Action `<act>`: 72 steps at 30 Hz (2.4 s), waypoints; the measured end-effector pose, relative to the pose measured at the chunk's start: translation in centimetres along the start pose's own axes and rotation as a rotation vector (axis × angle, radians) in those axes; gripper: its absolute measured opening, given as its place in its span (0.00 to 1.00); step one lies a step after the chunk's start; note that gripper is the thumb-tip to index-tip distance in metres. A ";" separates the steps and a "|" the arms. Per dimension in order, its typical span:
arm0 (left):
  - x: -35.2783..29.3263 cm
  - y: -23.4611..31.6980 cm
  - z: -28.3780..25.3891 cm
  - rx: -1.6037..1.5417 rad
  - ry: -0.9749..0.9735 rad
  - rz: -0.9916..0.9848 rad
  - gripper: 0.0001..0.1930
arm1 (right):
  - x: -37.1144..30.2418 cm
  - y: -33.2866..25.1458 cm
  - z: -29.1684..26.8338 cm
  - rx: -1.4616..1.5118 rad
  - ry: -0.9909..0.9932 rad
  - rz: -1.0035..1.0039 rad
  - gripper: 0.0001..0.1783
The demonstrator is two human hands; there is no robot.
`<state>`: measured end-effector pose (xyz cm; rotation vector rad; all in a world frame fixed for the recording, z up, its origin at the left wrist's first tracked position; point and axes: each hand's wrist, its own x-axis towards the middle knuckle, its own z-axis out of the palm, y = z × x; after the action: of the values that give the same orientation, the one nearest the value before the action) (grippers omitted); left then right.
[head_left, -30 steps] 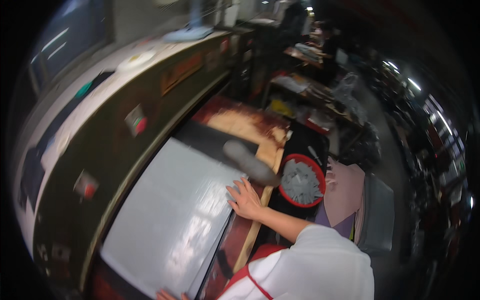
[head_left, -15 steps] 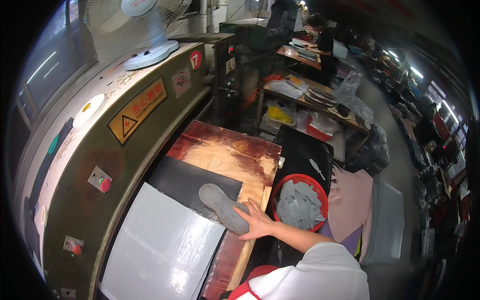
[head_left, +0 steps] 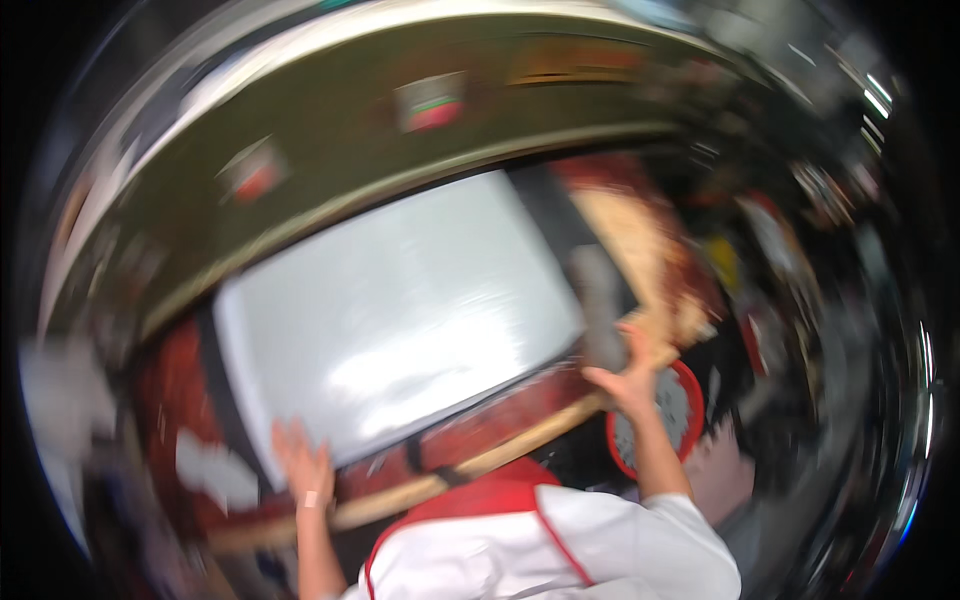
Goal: The person places a shoe-shaped template on a sheet of gray material, presses it into a hydraulic press, and removes the cut piece. They repeat this cycle multiple times, stacking the cut pieces and discarding the leftover material. The person also briefly walks to collect more sheets and returns to continue cutting.
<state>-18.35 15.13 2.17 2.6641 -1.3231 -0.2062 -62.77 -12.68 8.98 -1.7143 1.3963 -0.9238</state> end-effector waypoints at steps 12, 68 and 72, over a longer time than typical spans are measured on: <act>3.6 -0.6 -0.9 -0.205 0.388 0.036 0.28 | -3.1 -14.2 19.4 0.499 -0.453 -0.316 0.53; 21.1 0.5 -0.4 -0.515 0.616 -0.173 0.08 | 2.6 -7.1 26.7 -0.001 -1.515 0.389 0.24; 17.3 0.3 -0.6 -0.491 0.558 -0.151 0.08 | 5.5 -9.5 25.2 0.063 -0.876 0.025 0.16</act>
<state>-8.15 1.19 1.94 2.1720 -0.7759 0.1683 -35.53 -14.28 5.76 -1.7212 0.7790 -0.1273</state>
